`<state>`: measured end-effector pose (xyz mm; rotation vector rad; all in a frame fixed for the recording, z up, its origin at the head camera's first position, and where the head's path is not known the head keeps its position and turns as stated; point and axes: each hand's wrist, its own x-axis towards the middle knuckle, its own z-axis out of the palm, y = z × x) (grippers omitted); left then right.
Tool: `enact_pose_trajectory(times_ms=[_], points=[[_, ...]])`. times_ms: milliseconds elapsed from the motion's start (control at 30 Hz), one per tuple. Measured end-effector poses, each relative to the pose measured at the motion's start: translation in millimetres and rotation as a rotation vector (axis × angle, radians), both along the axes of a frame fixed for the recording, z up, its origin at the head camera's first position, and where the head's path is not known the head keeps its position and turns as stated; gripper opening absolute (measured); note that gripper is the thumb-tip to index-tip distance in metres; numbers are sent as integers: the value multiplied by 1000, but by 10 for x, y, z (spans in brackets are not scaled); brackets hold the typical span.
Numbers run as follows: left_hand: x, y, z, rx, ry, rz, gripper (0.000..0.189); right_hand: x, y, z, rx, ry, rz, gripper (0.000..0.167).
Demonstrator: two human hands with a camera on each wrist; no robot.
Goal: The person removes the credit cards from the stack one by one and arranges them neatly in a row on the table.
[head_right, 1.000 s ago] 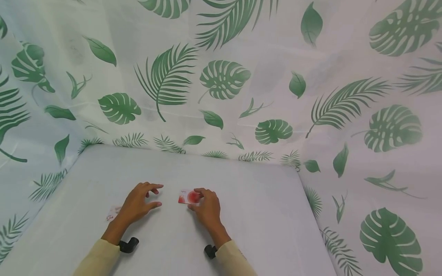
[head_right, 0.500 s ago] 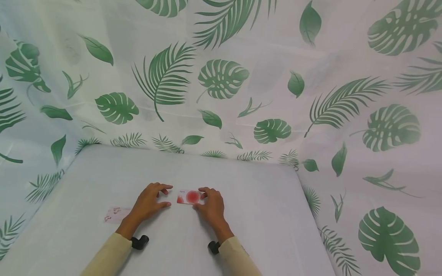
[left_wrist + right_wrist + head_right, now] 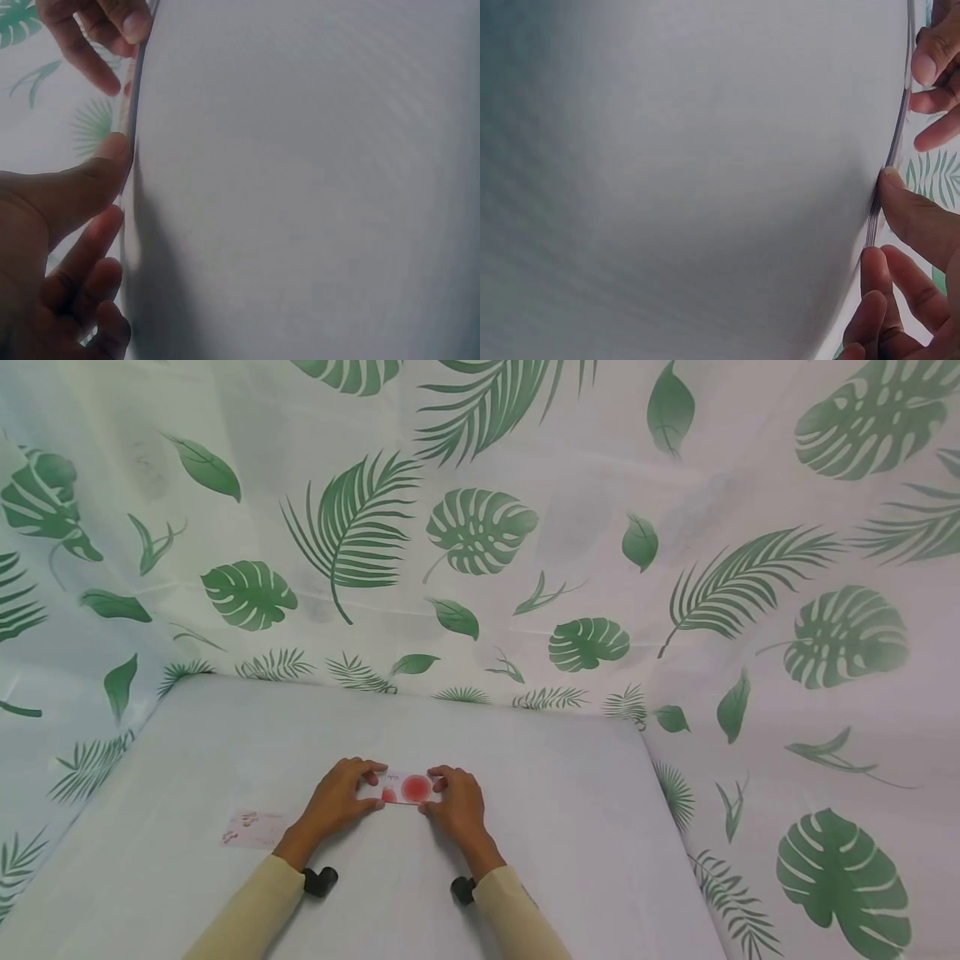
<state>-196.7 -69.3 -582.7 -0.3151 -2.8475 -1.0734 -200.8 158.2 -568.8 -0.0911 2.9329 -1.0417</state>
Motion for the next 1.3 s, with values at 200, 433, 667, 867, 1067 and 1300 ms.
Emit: enact_pose_trajectory(times_ms=[200, 433, 667, 867, 1067, 1300], points=[[-48, 43, -13, -22, -9, -11, 51, -5, -3, 54, -3, -28, 22, 52], [-67, 60, -13, -26, -24, -19, 47, -12, -15, 56, 19, -40, 27, 49], [-65, 68, 2, 6, -25, -22, 47, 1, -35, 50, 15, -11, 6, 49], [-70, 52, 36, 20, 6, -21, 50, 10, -40, 73, 24, 43, 0, 51], [-28, 9, 118, 11, 43, -12, 56, 37, -68, 151, -12, 55, 0, 52], [42, -98, 217, 24, 97, -16, 55, 87, -142, 206, -33, 64, 20, 52]])
